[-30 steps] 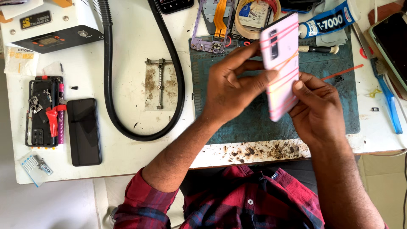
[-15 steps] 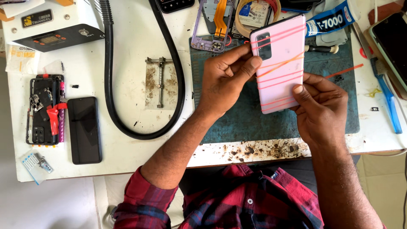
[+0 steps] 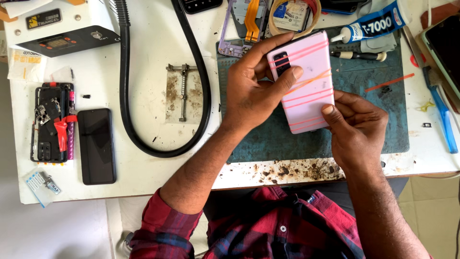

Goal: The person wraps rubber bands around a pink smartphone and then uses a white handheld tool to apply a substance along the edges of a disassembled phone chassis.

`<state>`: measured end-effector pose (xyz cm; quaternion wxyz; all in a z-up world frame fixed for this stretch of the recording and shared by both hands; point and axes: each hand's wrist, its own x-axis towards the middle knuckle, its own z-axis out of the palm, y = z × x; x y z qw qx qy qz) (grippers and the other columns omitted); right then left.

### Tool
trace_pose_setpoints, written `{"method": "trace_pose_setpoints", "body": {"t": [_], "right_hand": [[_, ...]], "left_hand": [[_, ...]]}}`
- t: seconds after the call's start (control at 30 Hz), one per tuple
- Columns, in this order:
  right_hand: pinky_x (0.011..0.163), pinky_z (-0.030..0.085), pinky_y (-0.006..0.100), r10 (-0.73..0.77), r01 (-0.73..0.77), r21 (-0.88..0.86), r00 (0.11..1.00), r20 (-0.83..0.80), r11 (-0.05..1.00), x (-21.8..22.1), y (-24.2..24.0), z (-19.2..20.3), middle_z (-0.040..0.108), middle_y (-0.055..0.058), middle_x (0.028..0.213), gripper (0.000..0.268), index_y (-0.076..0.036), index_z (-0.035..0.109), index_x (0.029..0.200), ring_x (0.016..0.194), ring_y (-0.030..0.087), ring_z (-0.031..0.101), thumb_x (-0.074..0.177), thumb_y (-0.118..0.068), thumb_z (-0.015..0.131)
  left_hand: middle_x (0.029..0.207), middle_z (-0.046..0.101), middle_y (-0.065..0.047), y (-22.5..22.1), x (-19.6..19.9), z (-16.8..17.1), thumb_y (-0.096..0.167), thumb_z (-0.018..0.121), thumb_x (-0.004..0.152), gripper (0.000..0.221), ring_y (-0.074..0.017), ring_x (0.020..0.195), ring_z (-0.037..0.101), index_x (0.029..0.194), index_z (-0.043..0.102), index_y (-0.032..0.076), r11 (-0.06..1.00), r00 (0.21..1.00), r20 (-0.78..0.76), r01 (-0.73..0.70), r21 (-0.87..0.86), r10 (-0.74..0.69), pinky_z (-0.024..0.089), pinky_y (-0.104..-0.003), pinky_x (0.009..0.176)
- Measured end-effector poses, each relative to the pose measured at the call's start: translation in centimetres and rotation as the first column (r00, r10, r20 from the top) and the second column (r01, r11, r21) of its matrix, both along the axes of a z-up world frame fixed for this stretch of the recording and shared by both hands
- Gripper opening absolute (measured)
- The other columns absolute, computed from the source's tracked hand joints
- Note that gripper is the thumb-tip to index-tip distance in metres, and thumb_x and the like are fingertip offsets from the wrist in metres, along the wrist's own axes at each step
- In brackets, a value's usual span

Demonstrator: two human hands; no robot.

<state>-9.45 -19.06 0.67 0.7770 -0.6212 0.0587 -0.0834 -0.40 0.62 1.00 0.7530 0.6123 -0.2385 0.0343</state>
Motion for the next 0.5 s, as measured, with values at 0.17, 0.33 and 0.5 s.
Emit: {"method": "trace_pose_setpoints", "body": {"t": [0.17,0.33,0.5], "right_hand": [[0.097,0.06,0.031,0.005,-0.004,-0.048,1.0,0.023,0.999,0.1,-0.2,0.1,0.073,0.026,0.119,0.031,0.017,0.061,0.13,0.108,0.022,0.073,0.1,0.011,0.065],[0.095,0.061,0.029,-0.006,0.013,-0.19,0.999,0.039,0.982,-0.2,-0.1,0.1,0.074,0.023,0.117,0.031,0.014,0.065,0.128,0.105,0.02,0.073,0.098,0.009,0.07],[0.097,0.061,0.028,-0.016,0.036,-0.296,0.997,0.07,0.954,-0.6,-0.1,0.2,0.074,0.02,0.117,0.026,0.011,0.068,0.124,0.108,0.017,0.073,0.098,0.008,0.072]], "left_hand": [[0.112,0.076,-0.012,-0.3,-0.4,0.0,0.01,0.075,0.105,0.048,-0.0158,0.105,0.078,0.148,0.054,0.005,0.998,1.0,-0.014,0.012,-0.057,-0.013,0.072,-0.03,0.09],[0.109,0.075,-0.009,0.7,0.1,0.6,0.015,0.08,0.098,0.046,-0.0128,0.097,0.077,0.139,0.061,0.004,0.996,0.999,0.032,-0.023,0.092,0.02,0.07,-0.029,0.089],[0.111,0.076,-0.008,1.2,0.4,0.6,0.019,0.081,0.099,0.033,-0.0114,0.101,0.075,0.125,0.067,0.002,0.999,0.998,0.051,0.033,0.034,-0.035,0.066,-0.027,0.09]]}}
